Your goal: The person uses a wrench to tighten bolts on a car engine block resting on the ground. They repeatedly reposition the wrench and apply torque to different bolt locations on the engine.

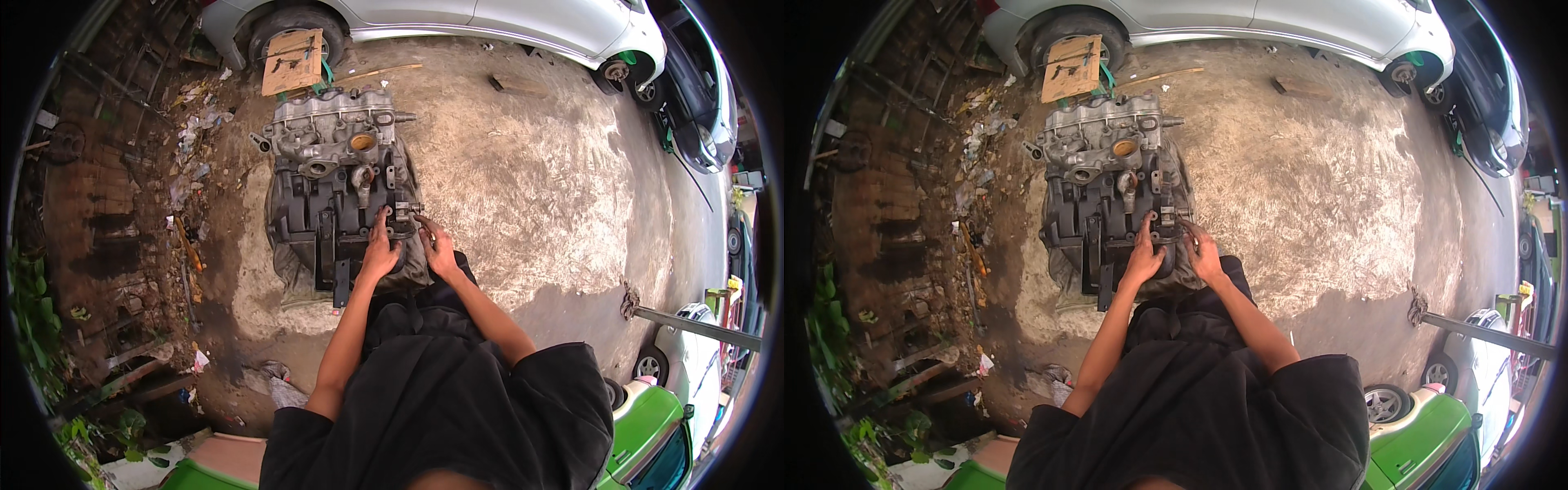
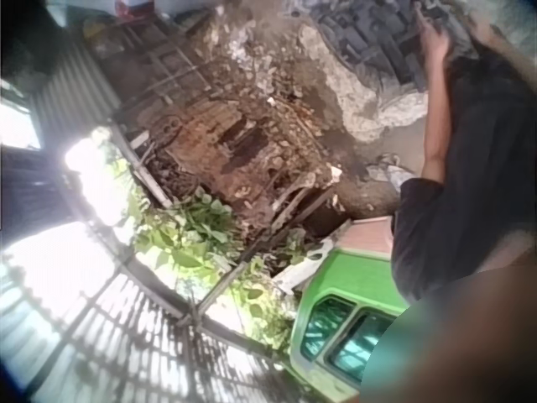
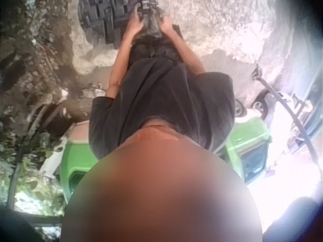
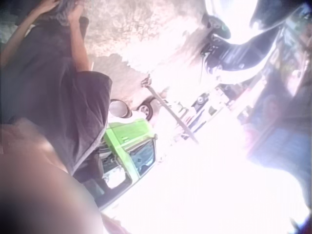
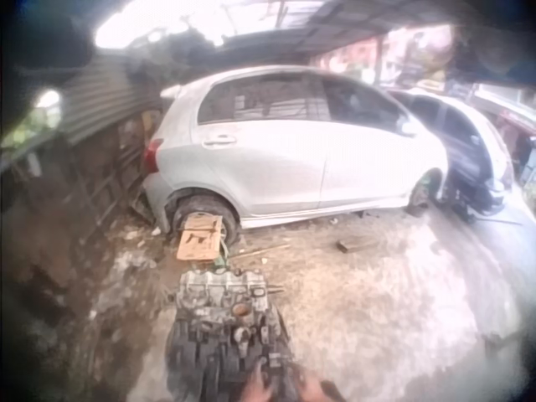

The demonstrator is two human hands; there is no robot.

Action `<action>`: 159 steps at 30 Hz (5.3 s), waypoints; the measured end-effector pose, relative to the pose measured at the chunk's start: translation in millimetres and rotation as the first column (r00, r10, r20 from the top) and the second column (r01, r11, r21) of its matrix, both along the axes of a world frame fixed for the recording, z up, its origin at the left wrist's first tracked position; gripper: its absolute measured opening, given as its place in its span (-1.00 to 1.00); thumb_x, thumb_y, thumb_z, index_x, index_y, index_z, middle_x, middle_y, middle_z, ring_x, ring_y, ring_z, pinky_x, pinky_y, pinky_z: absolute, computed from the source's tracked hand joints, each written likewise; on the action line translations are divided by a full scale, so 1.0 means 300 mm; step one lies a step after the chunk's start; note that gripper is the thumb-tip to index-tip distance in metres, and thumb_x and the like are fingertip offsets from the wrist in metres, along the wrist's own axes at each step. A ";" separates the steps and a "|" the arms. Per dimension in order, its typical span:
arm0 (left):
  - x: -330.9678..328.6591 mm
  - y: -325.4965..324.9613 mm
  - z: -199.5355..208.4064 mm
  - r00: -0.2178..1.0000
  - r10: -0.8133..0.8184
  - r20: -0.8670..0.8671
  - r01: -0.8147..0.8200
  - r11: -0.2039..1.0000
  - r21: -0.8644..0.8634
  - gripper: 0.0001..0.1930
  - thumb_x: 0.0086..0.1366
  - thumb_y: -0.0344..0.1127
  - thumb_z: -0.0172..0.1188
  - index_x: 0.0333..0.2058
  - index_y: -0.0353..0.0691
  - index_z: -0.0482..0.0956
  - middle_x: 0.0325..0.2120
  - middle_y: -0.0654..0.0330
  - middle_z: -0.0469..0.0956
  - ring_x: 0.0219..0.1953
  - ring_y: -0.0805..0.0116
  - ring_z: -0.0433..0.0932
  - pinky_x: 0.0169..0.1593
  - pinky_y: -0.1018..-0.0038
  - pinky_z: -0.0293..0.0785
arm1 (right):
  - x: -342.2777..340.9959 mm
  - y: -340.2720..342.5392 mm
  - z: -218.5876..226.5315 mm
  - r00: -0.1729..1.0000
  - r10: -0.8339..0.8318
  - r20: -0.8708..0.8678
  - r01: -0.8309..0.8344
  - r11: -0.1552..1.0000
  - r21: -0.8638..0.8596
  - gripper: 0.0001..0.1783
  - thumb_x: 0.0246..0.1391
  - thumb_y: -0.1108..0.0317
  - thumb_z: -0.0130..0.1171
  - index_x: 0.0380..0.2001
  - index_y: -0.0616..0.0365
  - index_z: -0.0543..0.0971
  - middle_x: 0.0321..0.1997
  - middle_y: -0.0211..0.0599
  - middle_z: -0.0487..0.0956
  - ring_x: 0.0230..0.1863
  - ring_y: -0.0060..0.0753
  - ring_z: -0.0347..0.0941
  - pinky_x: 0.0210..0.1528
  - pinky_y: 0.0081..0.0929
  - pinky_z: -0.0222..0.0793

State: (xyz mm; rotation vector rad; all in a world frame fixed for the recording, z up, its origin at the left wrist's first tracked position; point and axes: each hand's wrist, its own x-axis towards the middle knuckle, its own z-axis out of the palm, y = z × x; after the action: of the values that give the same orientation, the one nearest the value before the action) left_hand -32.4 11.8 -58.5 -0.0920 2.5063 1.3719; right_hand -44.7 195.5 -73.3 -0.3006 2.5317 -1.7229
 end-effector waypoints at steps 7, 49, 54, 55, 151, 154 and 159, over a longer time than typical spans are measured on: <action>0.006 0.003 -0.014 0.996 0.008 -0.089 -0.017 0.995 -0.097 -0.02 0.22 -0.50 0.24 0.46 0.01 -0.23 0.42 -0.06 0.02 0.38 -0.15 0.17 0.35 0.10 0.23 | 0.014 -0.016 0.014 0.998 0.045 -0.033 -0.044 0.998 0.038 -0.58 0.32 0.35 -0.02 0.20 0.21 0.42 0.19 0.04 0.49 0.23 0.13 0.38 0.28 -0.14 0.27; 0.006 -0.008 -0.023 0.999 0.003 -0.053 -0.005 1.000 -0.026 -0.05 0.24 -0.44 0.20 0.46 -0.03 -0.22 0.42 -0.10 0.01 0.42 -0.17 0.05 0.38 0.07 0.16 | -0.381 -0.062 0.030 0.997 0.002 0.072 -0.042 0.835 0.548 -0.55 0.31 0.17 -0.10 0.10 0.29 0.41 -0.33 0.25 0.60 -0.26 0.30 0.57 -0.19 0.07 0.51; 0.007 -0.006 -0.010 0.998 0.016 -0.058 -0.017 1.000 -0.011 -0.05 0.21 -0.45 0.22 0.45 -0.08 -0.20 0.43 -0.09 -0.01 0.44 -0.17 -0.01 0.42 0.11 0.07 | -0.364 -0.026 0.013 0.999 -0.050 0.005 0.037 0.808 0.588 -0.60 0.21 0.27 0.03 0.03 0.29 0.46 -0.39 0.21 0.61 -0.31 0.28 0.58 -0.21 0.03 0.52; 0.009 -0.004 -0.008 0.999 0.026 -0.042 -0.025 0.999 0.022 -0.05 0.20 -0.45 0.23 0.45 -0.11 -0.19 0.43 -0.08 -0.03 0.45 -0.17 -0.05 0.43 0.13 0.02 | -0.344 -0.014 0.009 0.997 -0.079 0.016 0.061 0.868 0.494 -0.64 0.20 0.28 0.05 -0.02 0.28 0.48 -0.40 0.19 0.61 -0.33 0.28 0.57 -0.23 0.01 0.53; 0.017 -0.004 -0.026 0.987 -0.042 -0.153 0.030 0.996 -0.080 -0.05 0.21 -0.48 0.22 0.45 -0.03 -0.18 0.47 -0.02 -0.14 0.49 -0.09 -0.16 0.45 0.01 -0.07 | 0.023 0.008 -0.053 0.998 0.004 0.055 0.002 0.995 -0.104 -0.75 0.35 0.43 -0.05 0.01 0.24 0.48 -0.01 -0.14 0.54 0.03 -0.24 0.49 0.09 -0.36 0.36; 0.014 -0.004 -0.023 0.992 -0.036 -0.125 0.027 0.997 -0.072 -0.05 0.22 -0.47 0.22 0.45 -0.03 -0.19 0.46 -0.03 -0.13 0.49 -0.07 -0.16 0.46 0.06 -0.07 | 0.021 -0.014 -0.044 0.999 0.018 0.028 -0.017 0.999 -0.033 -0.72 0.34 0.43 -0.04 0.06 0.23 0.44 0.04 -0.06 0.51 0.10 -0.12 0.46 0.12 -0.30 0.36; 0.011 -0.004 -0.008 0.994 -0.022 -0.110 0.016 0.998 -0.055 -0.06 0.23 -0.48 0.22 0.45 -0.04 -0.19 0.46 -0.04 -0.12 0.49 -0.05 -0.14 0.47 0.12 -0.06 | 0.030 -0.022 -0.037 0.999 0.041 -0.022 -0.041 0.999 0.024 -0.69 0.28 0.45 0.02 0.08 0.20 0.40 0.07 -0.01 0.48 0.14 0.03 0.42 0.17 -0.22 0.32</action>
State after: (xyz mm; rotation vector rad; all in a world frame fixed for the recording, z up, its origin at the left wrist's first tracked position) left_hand -29.2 10.7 -61.0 -0.0022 2.6282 1.3372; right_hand -35.8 188.7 -84.5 -0.3698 2.5413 -1.6831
